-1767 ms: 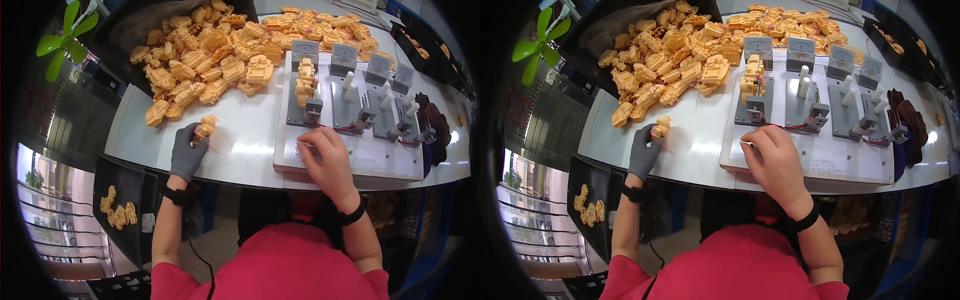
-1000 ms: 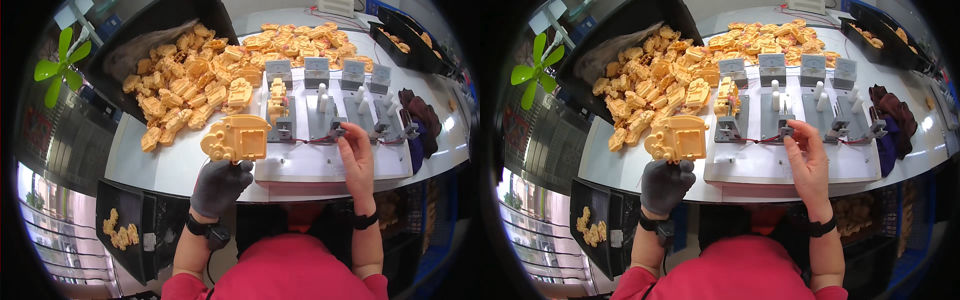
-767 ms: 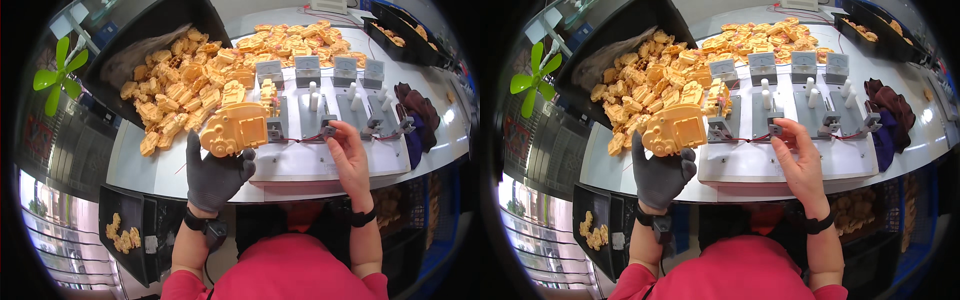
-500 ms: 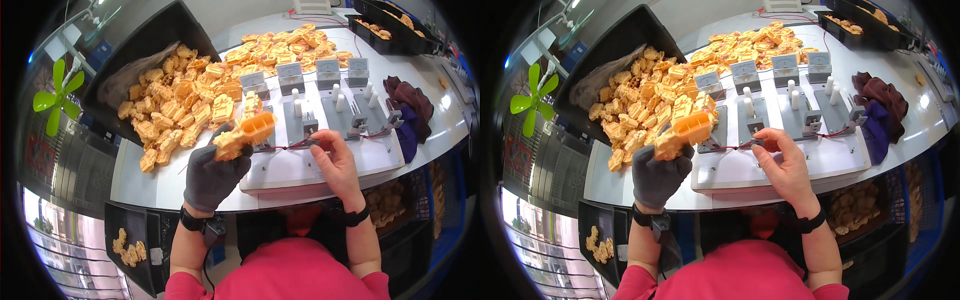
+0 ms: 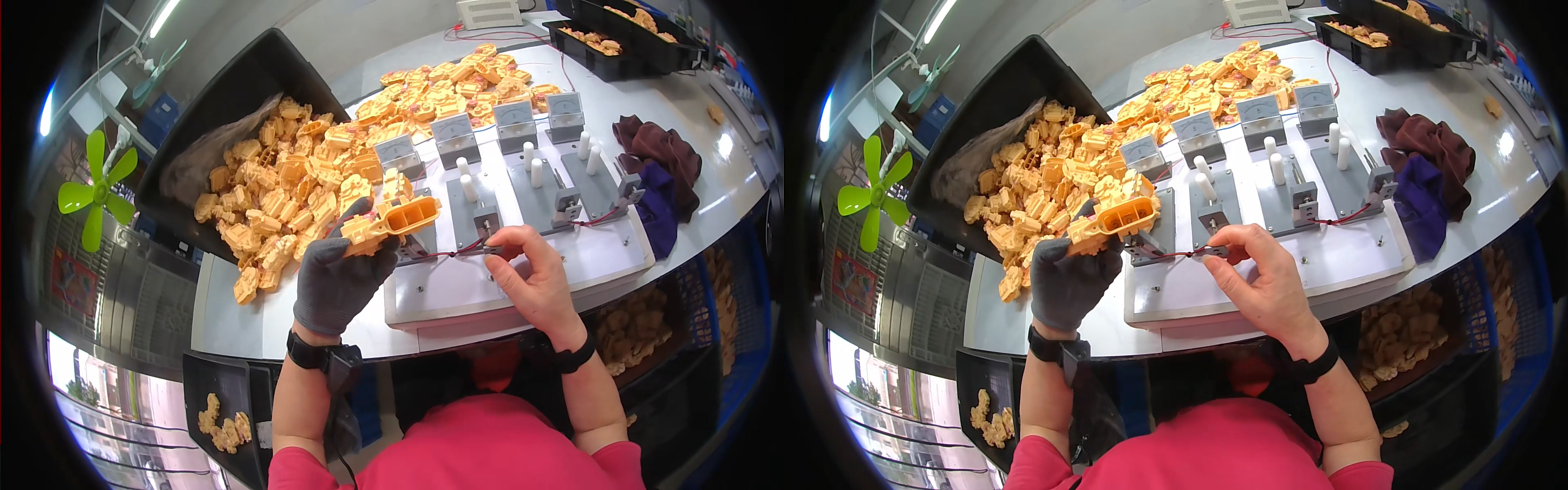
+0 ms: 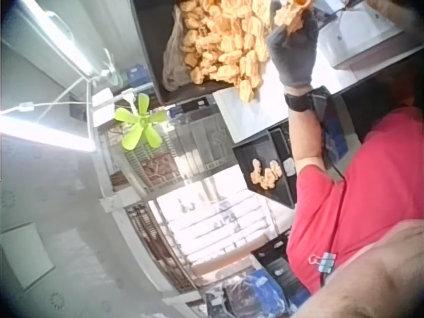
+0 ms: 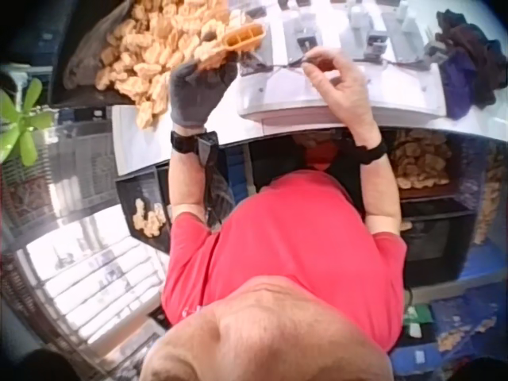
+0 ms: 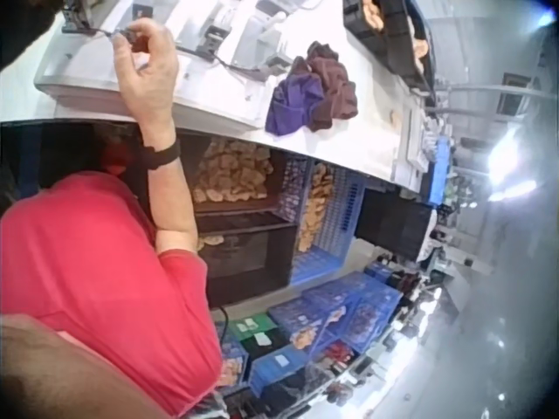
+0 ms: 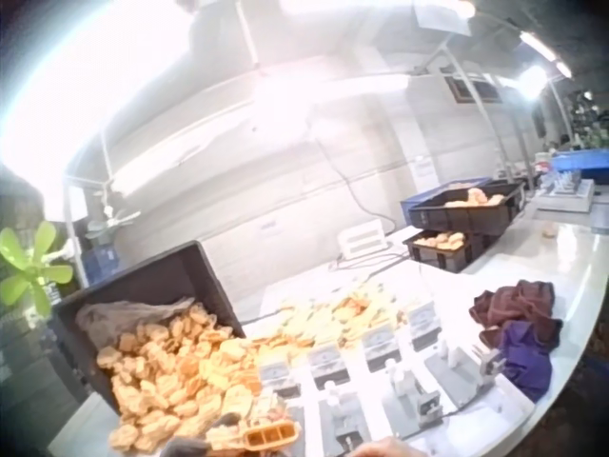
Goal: The person places yellow plastic housings into a testing jig on a white workbench, connects red and black wires to terminals, and removes the units after testing. The person repeats this process for multiple units, handling them one at a time.
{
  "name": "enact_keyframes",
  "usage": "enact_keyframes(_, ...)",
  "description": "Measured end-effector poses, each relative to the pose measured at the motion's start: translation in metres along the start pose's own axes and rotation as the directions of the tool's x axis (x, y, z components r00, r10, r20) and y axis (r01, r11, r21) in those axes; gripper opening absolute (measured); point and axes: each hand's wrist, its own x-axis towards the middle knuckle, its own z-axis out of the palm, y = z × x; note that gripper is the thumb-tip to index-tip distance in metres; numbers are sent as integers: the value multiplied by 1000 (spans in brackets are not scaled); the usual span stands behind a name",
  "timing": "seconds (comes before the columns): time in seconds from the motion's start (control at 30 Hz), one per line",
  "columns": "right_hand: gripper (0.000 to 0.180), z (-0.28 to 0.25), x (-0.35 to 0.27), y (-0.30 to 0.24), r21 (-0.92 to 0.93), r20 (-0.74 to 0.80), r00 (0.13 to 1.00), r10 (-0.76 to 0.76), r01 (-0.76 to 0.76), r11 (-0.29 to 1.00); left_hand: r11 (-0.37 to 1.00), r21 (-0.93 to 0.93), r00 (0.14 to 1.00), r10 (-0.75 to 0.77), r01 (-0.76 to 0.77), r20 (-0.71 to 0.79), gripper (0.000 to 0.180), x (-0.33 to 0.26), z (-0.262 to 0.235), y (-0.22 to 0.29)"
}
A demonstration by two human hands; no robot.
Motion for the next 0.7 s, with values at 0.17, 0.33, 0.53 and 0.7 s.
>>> enact_keyframes(0.17,21,1,0,0,12,-2,1000,6,-6,1000,1000,-11,998,-26,27,55,63,8,-3,5)
enact_keyframes(0.33,21,1,0,2,20,-9,999,-37,37,999,927,369,996,32,-60,82,62,20,9,18)
enact_keyframes(0.53,20,0,1,1,5,4,1000,-28,28,1000,129,980,988,44,-154,149,59,78,71,19)
enact_keyframes(0.7,21,1,1,1,21,-3,1000,-16,16,1000,-546,702,862,-77,-457,501,60,116,66,-5)
